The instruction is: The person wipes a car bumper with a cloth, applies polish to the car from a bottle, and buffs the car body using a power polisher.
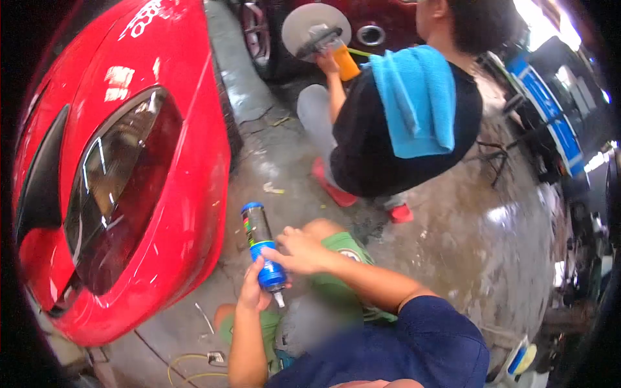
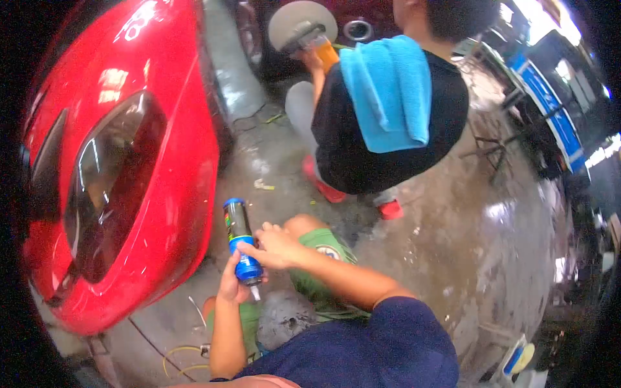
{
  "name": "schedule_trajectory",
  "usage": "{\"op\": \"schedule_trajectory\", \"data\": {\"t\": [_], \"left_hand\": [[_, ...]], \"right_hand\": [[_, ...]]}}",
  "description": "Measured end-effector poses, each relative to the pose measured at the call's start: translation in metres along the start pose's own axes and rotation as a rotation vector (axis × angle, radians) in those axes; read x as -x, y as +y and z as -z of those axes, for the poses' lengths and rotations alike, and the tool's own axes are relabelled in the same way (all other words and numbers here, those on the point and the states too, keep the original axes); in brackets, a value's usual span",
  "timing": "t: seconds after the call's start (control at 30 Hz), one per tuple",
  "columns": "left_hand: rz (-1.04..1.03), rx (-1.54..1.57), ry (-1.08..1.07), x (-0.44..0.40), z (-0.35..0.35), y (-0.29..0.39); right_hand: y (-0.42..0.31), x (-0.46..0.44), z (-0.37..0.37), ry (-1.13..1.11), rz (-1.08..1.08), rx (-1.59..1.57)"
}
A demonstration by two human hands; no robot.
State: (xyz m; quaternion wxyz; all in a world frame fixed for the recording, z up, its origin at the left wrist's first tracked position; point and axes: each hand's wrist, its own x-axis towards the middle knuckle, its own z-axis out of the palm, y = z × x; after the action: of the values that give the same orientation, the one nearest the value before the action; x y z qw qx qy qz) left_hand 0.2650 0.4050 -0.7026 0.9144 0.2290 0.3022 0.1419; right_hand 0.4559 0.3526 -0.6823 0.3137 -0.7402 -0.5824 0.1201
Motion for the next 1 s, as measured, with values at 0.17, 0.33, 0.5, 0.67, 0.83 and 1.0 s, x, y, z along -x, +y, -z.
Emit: {"op": "schedule_trajectory", "data": {"t": [0.17,0.33,0.5,0.67,0.83,1.0], "left_hand": [[0.051,0.063,0.093,0.012,0.036,-0.001],[0.156,0.037,0.25,-0.004,0.068,-0.038],[0.15,0.041,0.332,-0.004,0.097,-0.072],[0.122,-0.171,0.425,-0.013,0.099,-0.074],[0.161,-0.347,0.468,-0.002,0.091,-0.07],[-0.029,-0.461,0.675,0.015,0.079,-0.087]], "right_hand": [[-0.023,-0.057,0.215,0.844,0.157,0.12],[0.031,-0.085,0.349,0.956,-0.316,0.565],[0.071,-0.082,0.404,0.774,-0.389,0.134],[0.095,-0.087,0.386,0.822,0.267,0.119],[-0.011,-0.117,0.224,0.713,0.372,-0.171],[-0.095,-0.116,-0.008,0.209,0.765,-0.424]]}}
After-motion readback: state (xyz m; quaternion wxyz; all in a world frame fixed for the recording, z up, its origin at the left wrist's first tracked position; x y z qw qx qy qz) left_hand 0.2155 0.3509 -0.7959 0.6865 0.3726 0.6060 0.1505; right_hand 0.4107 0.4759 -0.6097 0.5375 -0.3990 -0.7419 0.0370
